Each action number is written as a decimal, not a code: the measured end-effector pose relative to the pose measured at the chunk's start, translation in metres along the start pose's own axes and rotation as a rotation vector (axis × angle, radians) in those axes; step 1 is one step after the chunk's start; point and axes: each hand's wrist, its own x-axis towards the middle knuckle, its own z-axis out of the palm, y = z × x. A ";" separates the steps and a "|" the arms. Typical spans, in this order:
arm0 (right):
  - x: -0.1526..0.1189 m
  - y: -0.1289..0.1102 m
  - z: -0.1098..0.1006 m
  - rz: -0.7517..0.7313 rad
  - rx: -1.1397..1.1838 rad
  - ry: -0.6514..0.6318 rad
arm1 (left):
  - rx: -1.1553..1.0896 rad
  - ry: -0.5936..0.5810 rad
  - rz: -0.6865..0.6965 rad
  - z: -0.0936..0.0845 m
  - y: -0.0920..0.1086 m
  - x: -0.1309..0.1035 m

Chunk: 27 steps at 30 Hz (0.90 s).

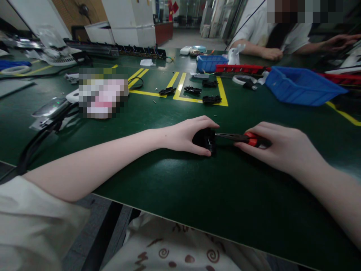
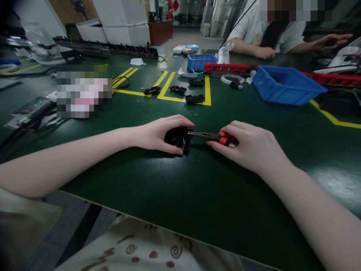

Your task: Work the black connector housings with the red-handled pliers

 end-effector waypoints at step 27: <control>0.000 0.003 0.006 -0.035 -0.036 0.039 | -0.033 -0.054 -0.102 -0.004 0.002 0.003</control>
